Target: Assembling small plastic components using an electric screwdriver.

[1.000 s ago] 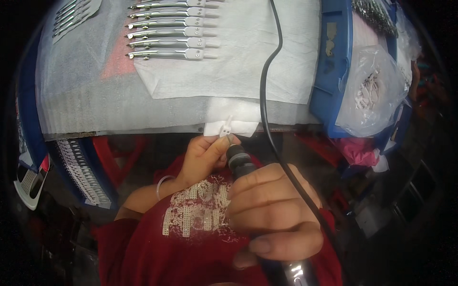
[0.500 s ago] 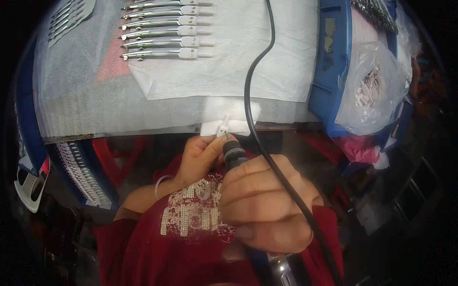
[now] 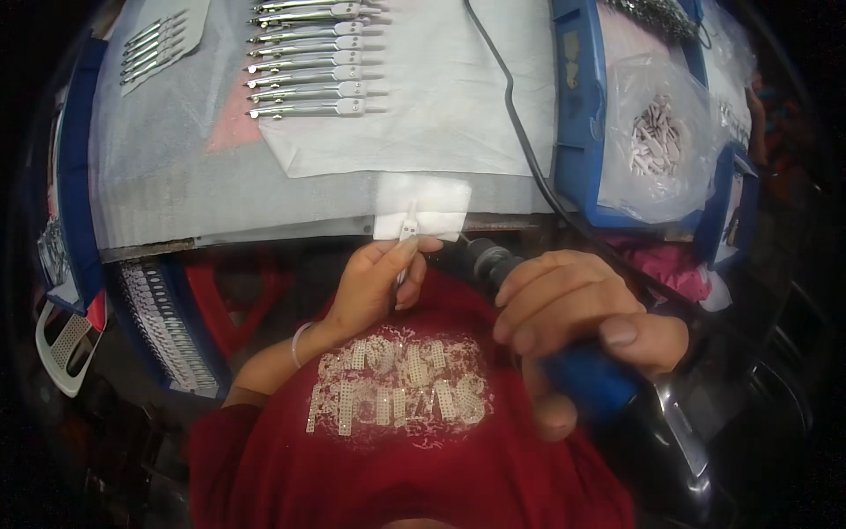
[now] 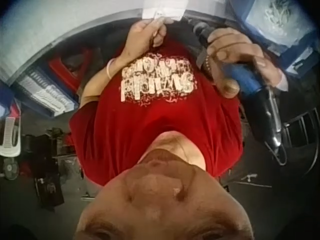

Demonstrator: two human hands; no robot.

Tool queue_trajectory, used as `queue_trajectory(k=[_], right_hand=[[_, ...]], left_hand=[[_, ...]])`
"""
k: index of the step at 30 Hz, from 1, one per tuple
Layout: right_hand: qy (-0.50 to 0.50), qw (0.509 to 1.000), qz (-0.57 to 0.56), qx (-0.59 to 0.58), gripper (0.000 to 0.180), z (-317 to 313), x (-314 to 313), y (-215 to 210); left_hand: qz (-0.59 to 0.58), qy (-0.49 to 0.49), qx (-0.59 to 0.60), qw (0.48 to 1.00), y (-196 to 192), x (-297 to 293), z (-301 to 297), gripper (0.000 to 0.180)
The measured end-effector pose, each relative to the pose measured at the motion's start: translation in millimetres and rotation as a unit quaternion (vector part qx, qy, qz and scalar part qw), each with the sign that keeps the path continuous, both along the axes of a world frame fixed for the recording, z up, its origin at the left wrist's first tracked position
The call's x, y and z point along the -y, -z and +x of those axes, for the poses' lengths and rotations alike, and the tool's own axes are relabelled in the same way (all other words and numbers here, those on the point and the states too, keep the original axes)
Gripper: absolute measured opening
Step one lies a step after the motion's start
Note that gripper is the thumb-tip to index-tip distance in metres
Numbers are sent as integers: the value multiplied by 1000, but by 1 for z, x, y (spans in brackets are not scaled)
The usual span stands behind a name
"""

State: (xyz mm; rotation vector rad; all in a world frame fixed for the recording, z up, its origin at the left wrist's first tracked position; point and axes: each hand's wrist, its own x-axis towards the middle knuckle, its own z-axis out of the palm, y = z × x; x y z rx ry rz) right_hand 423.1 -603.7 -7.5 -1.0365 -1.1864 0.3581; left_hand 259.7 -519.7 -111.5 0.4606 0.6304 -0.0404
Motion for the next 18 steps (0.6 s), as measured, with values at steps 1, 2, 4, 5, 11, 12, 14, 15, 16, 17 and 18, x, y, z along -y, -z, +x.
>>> queue_trajectory(k=[1,2,4,5,11,12,14,15,16,17,18], right_hand=[[28,999,13,8,57,1,3,2],[56,998,27,15,56,2,5,4],[75,996,54,7,55,2,11,4],[84,995,56,1,56,3,15,4],[114,991,70,-7,54,-1,19,11],[128,989,67,-3,53,-5,16,13],[111,992,62,-8,52,-6,18,11],[107,993,57,-4,52,-6,20,11],[110,993,46,-14,53,-9,21,10],[58,998,35,10,56,0,24,10],[7,999,22,34,59,7,27,9]], left_hand=[[-5,3,13,1000,1,-2,0,32],[5,33,23,999,-1,-6,-1,34],[46,97,48,993,-4,-14,-4,38],[50,116,53,991,-8,-18,-7,38],[182,121,68,973,-53,-58,-35,31],[219,86,62,970,-55,-73,-40,28],[382,32,7,923,-78,-114,-43,23],[481,-4,-4,877,-83,-138,-43,21],[596,-22,0,803,-83,-171,-44,20],[696,-33,10,718,-90,-204,-34,19],[746,-27,5,666,-92,-239,-25,19]])
